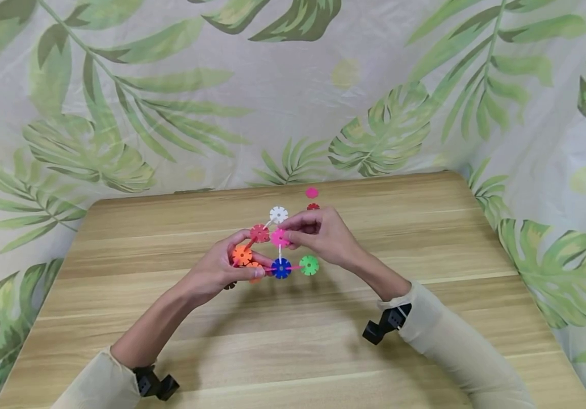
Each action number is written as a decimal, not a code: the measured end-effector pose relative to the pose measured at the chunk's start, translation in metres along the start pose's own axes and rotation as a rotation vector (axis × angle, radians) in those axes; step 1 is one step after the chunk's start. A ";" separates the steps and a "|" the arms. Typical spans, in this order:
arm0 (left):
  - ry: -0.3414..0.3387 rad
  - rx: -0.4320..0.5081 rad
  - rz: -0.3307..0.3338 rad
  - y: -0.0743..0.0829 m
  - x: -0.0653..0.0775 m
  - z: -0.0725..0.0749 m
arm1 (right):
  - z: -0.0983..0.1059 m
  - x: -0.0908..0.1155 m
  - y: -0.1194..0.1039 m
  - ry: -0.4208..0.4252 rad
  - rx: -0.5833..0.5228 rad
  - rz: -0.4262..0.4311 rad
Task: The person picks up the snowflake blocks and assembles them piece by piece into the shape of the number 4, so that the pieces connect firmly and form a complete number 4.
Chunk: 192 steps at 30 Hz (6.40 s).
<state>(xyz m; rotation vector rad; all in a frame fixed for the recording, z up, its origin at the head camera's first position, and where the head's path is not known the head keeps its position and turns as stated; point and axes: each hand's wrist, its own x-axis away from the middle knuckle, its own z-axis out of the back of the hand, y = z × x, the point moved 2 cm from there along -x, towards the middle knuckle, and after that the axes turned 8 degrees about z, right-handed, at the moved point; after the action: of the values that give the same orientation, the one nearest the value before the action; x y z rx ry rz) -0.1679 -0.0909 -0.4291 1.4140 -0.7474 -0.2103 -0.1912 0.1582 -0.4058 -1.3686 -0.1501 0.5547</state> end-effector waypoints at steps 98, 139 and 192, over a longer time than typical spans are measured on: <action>0.033 -0.048 -0.055 0.003 -0.003 -0.014 | -0.009 0.018 0.011 -0.112 0.346 0.326; 0.100 -0.060 -0.095 0.003 0.002 -0.005 | 0.054 0.004 0.047 0.212 0.256 0.091; 0.171 -0.058 -0.054 0.002 0.005 0.005 | 0.060 -0.066 0.130 0.075 0.673 -0.253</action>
<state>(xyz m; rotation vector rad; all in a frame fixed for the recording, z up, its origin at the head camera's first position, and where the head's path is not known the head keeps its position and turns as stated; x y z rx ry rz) -0.1670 -0.0974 -0.4255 1.3790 -0.5592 -0.1490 -0.3106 0.1931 -0.5027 -0.6989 -0.0635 0.2962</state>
